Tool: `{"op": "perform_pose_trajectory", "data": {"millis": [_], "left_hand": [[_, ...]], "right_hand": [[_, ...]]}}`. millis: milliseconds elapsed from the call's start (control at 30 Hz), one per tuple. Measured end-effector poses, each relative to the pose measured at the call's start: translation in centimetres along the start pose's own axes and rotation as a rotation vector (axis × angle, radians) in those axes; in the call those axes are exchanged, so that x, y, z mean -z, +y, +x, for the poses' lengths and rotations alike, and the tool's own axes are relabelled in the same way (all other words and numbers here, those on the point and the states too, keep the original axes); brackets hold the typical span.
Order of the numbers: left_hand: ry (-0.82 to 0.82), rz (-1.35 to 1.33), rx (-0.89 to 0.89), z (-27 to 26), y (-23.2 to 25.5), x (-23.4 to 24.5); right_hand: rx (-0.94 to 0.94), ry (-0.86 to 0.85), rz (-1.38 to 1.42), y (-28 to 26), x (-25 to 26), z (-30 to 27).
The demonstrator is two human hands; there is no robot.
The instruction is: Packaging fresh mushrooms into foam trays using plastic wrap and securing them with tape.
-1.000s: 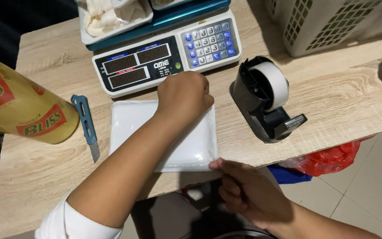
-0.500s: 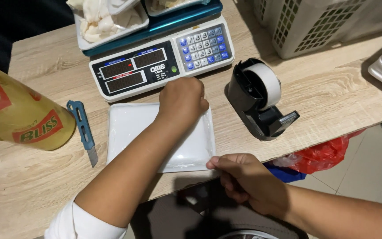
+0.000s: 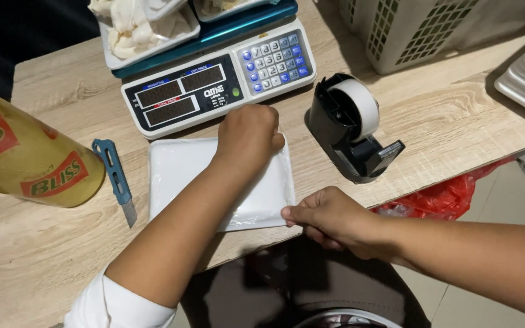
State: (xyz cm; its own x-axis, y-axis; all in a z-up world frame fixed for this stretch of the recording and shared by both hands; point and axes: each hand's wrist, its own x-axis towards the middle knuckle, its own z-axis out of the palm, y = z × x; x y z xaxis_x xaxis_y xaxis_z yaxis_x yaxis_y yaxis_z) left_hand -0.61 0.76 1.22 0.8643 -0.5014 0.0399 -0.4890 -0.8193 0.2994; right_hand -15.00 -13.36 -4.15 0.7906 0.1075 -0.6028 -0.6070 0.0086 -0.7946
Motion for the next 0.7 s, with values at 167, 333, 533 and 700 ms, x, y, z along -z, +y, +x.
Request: {"op": "perform_pose_trajectory", "data": {"millis": [167,333,533,700], "left_hand": [[0.007,0.01,-0.006,0.1,0.0,0.0],[-0.021,0.042,0.004,0.4,-0.6,-0.4],[-0.05,-0.072,0.077,0.0,0.2,2.5],[-0.11,-0.124,0.08,0.8,-1.6,1.2]], "right_hand": [[-0.105,-0.035,-0.013,-1.2,0.2,0.1],[-0.177,-0.045,-0.015,-2.8,0.1,-1.0],[-0.247,-0.048,-0.034,-4.3,0.0,-2.1],[-0.241,-0.05,-0.05,-4.0,0.1,-1.9]]}}
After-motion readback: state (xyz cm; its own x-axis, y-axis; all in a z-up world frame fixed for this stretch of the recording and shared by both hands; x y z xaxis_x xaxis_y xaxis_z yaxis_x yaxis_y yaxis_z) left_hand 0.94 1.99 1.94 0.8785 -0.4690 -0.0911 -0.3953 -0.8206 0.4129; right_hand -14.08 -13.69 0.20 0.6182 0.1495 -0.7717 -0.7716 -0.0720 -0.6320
